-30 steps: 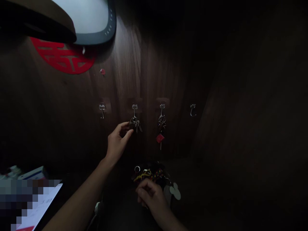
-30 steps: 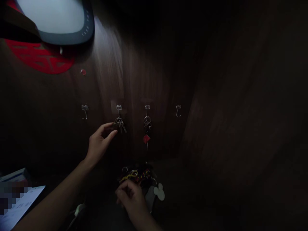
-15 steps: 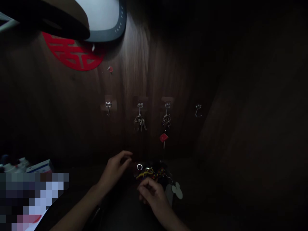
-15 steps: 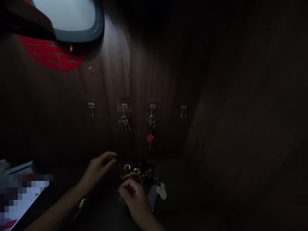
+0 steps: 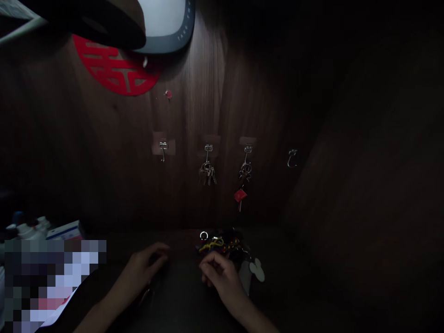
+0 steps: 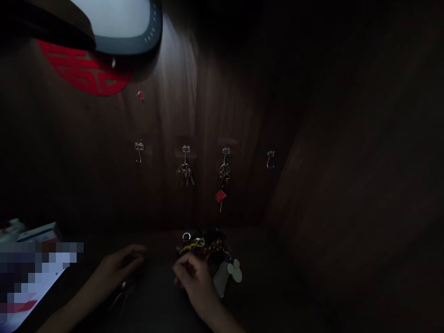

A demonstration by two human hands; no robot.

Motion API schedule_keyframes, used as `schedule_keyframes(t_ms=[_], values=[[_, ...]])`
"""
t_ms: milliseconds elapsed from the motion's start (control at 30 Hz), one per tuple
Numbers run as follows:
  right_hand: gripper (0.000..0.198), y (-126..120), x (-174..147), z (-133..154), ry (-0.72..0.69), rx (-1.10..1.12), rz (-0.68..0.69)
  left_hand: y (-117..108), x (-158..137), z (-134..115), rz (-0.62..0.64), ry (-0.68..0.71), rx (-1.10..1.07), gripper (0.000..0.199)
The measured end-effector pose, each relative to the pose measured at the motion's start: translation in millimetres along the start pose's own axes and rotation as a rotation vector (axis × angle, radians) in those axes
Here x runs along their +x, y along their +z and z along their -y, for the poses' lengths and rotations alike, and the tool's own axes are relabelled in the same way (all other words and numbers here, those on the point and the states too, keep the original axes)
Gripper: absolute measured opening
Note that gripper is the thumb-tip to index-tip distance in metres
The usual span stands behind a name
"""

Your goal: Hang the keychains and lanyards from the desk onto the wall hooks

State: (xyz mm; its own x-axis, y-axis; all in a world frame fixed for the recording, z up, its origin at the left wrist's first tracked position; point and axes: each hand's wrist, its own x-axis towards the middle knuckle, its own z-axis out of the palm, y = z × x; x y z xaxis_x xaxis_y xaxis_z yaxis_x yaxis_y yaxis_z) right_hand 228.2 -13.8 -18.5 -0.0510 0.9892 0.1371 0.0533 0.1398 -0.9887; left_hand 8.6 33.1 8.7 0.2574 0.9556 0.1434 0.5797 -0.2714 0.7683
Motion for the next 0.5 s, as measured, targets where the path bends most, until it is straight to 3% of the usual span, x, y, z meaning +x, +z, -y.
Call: schedule_keyframes(t_ms=[200,500], values=[[0.033,1.3,-1.2,-3.2,0.002,-0.118,0.015,-20.1,-2.1,14.1,0.049,-0.094,-0.025,0.034],[0.017,5.4,-3.4,-3.6,-0.082,-0.441,0.13,-40.6,-8.5,28.2,0.335,-0.117,-0.049,0.032]])
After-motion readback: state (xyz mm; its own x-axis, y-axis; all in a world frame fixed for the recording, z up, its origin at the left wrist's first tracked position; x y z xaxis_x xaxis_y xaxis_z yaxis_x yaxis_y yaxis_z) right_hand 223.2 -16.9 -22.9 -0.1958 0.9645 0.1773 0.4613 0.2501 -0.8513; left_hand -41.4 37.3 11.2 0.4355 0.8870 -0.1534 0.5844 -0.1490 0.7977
